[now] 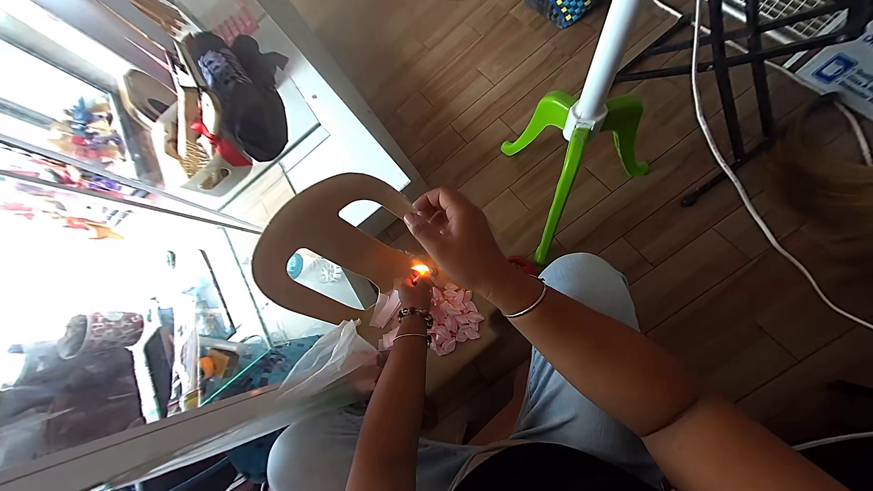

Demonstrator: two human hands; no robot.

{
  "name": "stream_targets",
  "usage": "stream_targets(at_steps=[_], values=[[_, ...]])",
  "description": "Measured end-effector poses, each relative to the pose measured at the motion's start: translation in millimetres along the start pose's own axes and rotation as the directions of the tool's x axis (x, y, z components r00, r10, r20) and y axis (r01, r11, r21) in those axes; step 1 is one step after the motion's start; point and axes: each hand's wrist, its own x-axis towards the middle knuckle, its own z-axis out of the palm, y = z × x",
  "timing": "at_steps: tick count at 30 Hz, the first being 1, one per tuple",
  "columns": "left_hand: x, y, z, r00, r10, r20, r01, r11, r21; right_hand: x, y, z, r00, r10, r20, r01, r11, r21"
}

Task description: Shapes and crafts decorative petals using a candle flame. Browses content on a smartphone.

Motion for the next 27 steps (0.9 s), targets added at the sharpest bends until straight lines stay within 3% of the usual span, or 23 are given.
stream_targets(at_steps=[8,12,15,17,22,27], values=[[-1.8,1.4,-0.8,1.0,-0.025,0.0,0.024,0.998,-0.061,1.5,-1.2,2.2,1.0,0.022,0.005,-0.022,1.0,-0.005],[-19.2,14.7,-24.5,0.997,-0.054,0.063,0.062,0.989,-0.134,-2.4,1.6,4.7,1.0,0.019,0.017,-0.019,1.0,-0.005],[-49.5,24.1,-55.6,0.985,-0.115,0.132,0.167,0.847,-0.504,-9.2,4.2,7.1,0.995,0.038,0.095,-0.035,0.999,-0.027],[-75.3,30.8,-79.3,0.982,-0.088,0.168,0.178,0.732,-0.658,-10.5,7.3,15.5,0.975,0.077,0.206,-0.07,0.997,-0.041],[-115.7,32.2,-118.4,0.985,0.108,0.131,0.044,0.585,-0.81,-12.3,8.6,52.8,0.837,0.136,0.53,-0.167,0.986,0.01],[-119.4,14.6,-128.6,0.986,0.163,0.016,-0.069,0.498,-0.864,-24.2,14.0,78.0,0.801,0.131,0.584,-0.281,0.944,0.174]])
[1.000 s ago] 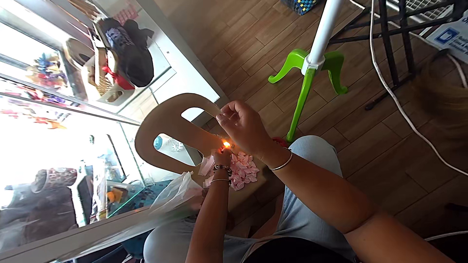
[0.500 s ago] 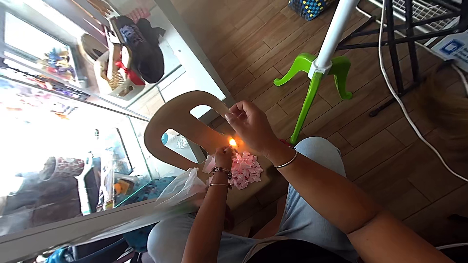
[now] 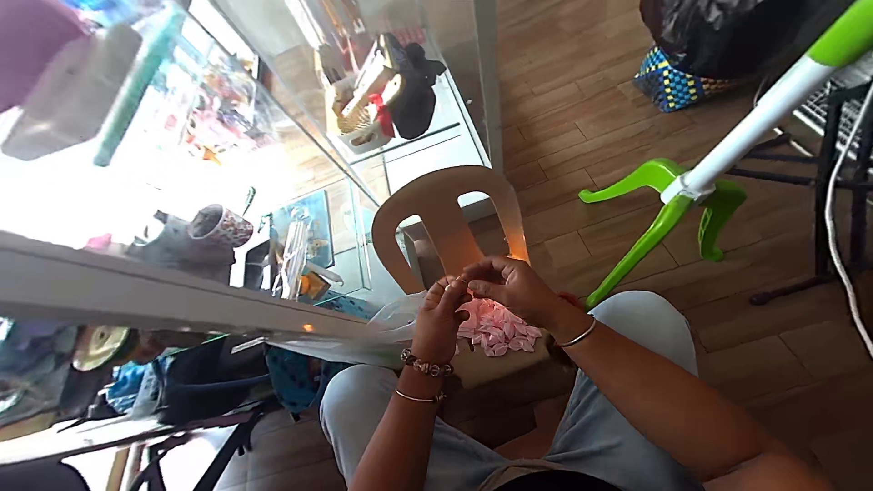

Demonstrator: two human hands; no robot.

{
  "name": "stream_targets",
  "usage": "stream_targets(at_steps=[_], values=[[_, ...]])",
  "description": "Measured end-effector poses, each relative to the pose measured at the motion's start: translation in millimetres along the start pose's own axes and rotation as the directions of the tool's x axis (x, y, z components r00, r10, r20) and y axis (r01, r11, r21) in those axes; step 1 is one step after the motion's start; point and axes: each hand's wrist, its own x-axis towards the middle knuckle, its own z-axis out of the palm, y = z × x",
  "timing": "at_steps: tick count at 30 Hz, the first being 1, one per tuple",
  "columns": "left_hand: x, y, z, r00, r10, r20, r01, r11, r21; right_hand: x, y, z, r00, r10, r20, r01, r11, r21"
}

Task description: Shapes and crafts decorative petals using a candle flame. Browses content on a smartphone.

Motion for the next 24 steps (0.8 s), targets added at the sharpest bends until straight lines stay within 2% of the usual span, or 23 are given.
stream_targets(at_steps=[9,15,19,22,24], values=[[-3.6,4.6,-20.9,0.989,0.138,-0.05,-0.133,0.987,0.09,17.9,5.0,31.8,0.999,0.049,-0.007,-0.047,0.991,0.124],[-6.4,3.9,-25.5,0.976,0.215,-0.04,-0.207,0.965,0.159,22.0,10.6,38.4,0.994,-0.108,0.02,0.109,0.994,-0.012],[-7.8,5.8,-24.3,0.98,0.189,-0.056,-0.178,0.97,0.168,19.7,12.6,40.3,0.995,-0.093,-0.021,0.093,0.996,-0.007],[-7.7,7.0,-22.5,0.984,0.156,-0.081,-0.14,0.975,0.174,18.8,9.5,34.1,0.998,-0.055,-0.025,0.053,0.996,-0.072],[-7.4,5.6,-21.6,0.986,0.149,-0.075,-0.133,0.974,0.181,17.7,8.3,28.8,0.997,-0.08,-0.02,0.078,0.994,-0.082]])
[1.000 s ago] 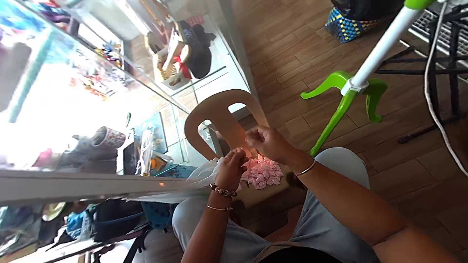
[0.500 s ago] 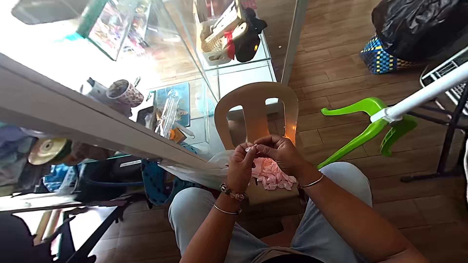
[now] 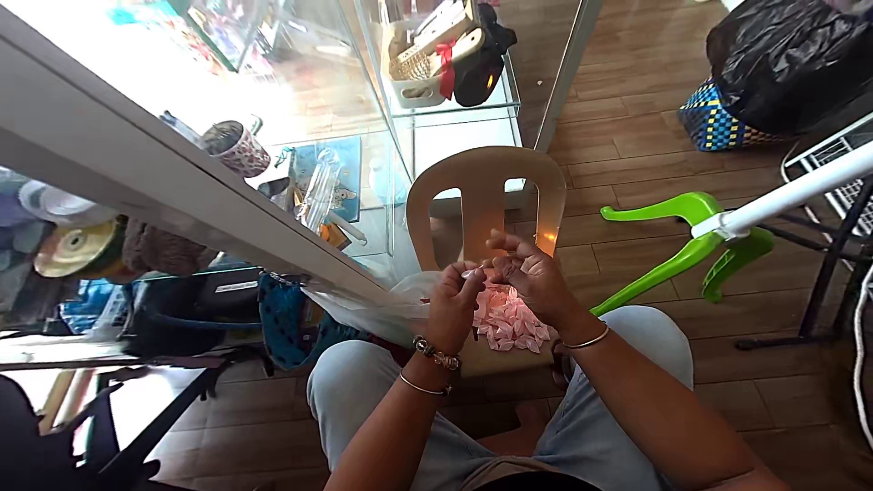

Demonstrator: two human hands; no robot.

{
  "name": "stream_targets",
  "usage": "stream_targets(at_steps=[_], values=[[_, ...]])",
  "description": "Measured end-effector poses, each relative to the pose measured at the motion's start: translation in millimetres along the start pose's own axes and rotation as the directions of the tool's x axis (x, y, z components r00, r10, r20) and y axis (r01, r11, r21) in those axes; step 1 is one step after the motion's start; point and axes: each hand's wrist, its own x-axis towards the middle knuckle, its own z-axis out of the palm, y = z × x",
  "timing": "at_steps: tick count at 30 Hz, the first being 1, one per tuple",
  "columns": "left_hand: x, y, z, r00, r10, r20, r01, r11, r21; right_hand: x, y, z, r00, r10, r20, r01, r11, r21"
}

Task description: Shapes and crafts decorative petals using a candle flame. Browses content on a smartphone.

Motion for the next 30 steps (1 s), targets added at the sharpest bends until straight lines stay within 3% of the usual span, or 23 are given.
stream_targets(at_steps=[6,11,23,25,27,30], values=[[-0.1,-7.0,6.6,0.996,-0.043,0.073,0.042,0.999,0.016,-7.3,0.0,-9.0,0.997,-0.075,0.01,0.076,0.995,-0.064],[-0.5,-4.0,10.5,0.979,-0.151,0.136,0.174,0.967,-0.184,-9.8,-1.8,-19.7,0.996,-0.09,0.018,0.092,0.987,-0.132],[2.6,-15.1,14.6,0.977,-0.124,0.172,0.153,0.973,-0.173,-19.7,-9.4,-56.6,0.967,-0.187,-0.174,0.165,0.977,-0.136],[5.9,-19.4,16.2,0.976,-0.13,0.172,0.145,0.987,-0.075,-21.9,-9.4,-57.8,0.966,-0.175,-0.19,0.15,0.979,-0.139],[10.7,-29.9,17.5,0.967,-0.154,0.204,0.121,0.979,0.161,-26.4,-10.0,-58.1,0.967,-0.149,-0.207,0.118,0.981,-0.154],[21.7,-56.6,22.2,0.916,-0.319,0.242,0.174,0.861,0.479,-30.0,-12.4,-58.5,0.969,-0.107,-0.223,0.065,0.981,-0.184]])
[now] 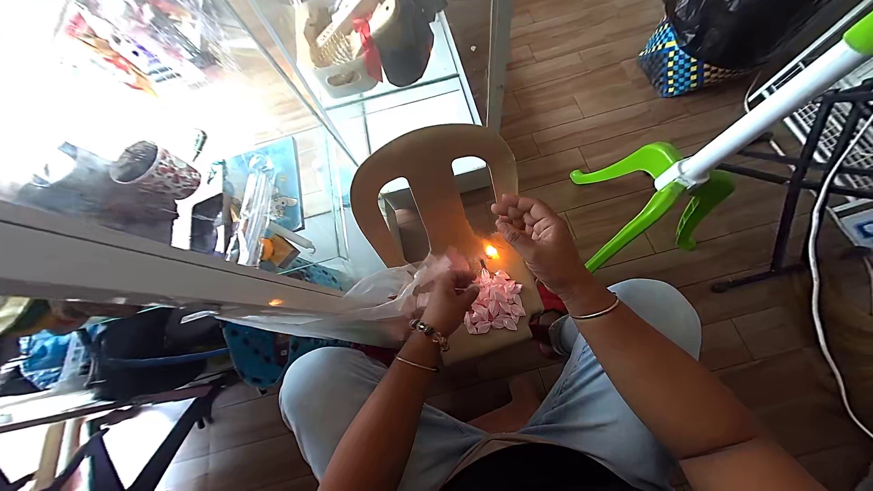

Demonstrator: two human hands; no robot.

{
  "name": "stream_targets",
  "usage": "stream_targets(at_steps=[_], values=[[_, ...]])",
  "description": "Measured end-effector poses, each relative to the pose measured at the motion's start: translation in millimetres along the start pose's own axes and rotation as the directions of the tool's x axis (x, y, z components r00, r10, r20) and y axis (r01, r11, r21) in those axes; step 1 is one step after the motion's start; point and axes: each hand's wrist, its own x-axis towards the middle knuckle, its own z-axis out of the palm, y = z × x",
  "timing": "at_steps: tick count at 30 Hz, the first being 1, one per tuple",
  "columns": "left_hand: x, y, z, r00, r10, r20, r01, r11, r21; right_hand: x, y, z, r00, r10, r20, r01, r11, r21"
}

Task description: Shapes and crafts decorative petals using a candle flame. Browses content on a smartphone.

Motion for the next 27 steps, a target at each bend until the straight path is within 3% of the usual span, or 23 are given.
stream_targets(at_steps=[4,9,12,15,21,27], values=[[19.0,-21.6,15.5,0.98,-0.181,0.081,0.17,0.977,0.129,0.2,-3.6,1.7,0.999,0.037,-0.011,-0.037,0.999,-0.004],[20.6,-25.3,19.3,0.974,-0.177,0.14,0.148,0.969,0.199,-2.7,-8.1,-1.9,0.998,0.061,-0.012,-0.06,0.998,0.021],[18.8,-20.0,12.7,0.98,-0.177,0.09,0.153,0.962,0.224,-3.3,-9.6,-2.7,0.998,0.055,-0.009,-0.055,0.998,0.023],[20.1,-16.5,-1.2,0.992,-0.123,0.002,0.114,0.925,0.363,-3.3,-5.0,-4.6,0.999,0.038,-0.022,-0.037,0.999,0.021],[32.6,-45.3,-22.2,0.975,-0.165,-0.149,0.22,0.617,0.755,-5.2,-2.5,-3.3,0.994,0.055,-0.092,-0.056,0.998,-0.002],[21.5,-60.4,-14.5,0.991,-0.102,-0.081,0.116,0.408,0.906,-2.5,-0.3,1.7,0.996,0.05,-0.075,-0.051,0.999,-0.011]])
